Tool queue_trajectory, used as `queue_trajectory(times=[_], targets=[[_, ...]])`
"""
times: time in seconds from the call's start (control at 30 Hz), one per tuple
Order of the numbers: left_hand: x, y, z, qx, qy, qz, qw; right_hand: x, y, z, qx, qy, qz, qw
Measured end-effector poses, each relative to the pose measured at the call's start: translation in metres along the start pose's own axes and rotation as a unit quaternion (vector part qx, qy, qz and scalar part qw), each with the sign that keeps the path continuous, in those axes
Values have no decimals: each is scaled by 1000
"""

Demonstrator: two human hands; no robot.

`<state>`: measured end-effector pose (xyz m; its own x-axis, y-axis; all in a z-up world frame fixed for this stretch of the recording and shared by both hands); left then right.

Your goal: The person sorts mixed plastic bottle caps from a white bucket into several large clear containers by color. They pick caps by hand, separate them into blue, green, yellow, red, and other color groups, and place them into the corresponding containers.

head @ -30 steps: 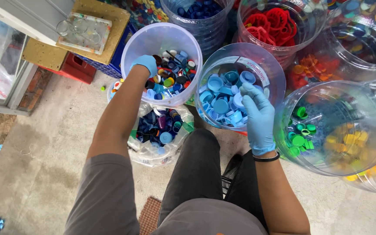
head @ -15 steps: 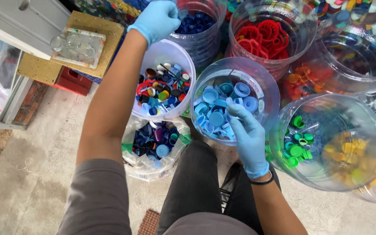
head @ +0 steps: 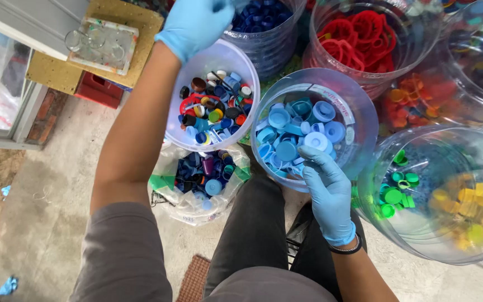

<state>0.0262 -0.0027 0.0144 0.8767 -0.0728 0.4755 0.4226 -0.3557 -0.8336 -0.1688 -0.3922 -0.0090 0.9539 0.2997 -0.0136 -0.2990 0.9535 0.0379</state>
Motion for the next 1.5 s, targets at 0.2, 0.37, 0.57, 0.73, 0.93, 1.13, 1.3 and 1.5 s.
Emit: queue_trajectory(times=[0.2, 0.37, 0.57, 0.73, 0.93, 1.13, 1.3, 1.5], targets=[[-81, 21, -19, 29, -243, 441, 864, -12, 5, 7, -15, -17, 22, 1000], [-140, 108, 37, 151, -145, 457, 865, -23, 0, 6, -17, -23, 4, 1000], [-143, 146, 55, 210, -70, 446, 867, -41, -9, 12, -27, -34, -3, 999], [-126, 117, 38, 136, -151, 483, 852, -55, -16, 12, -35, -52, 9, 998], [-130, 13, -34, -106, -263, 323, 903, -73, -25, 10, -41, -61, 6, 997], [-176, -14, -60, -295, -272, 175, 899, -99, -37, 7, -52, -71, -7, 996], [-209, -24, -95, -421, -330, 120, 836, -119, -41, 9, -49, -79, -1, 996], [-235, -30, -191, -542, -317, 100, 772, -117, -43, 2, -114, -130, -41, 984]])
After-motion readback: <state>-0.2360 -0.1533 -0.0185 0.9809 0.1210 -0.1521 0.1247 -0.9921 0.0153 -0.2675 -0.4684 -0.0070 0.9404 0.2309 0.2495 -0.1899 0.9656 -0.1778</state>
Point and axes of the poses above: each hand's wrist, its own x-axis towards the middle knuckle, its own y-axis out of the palm, z = x × y, the point moved 3 cm from there along x, towards the middle knuckle, and after that the axes turned 1 degree about -y, right-handed, at the moved point
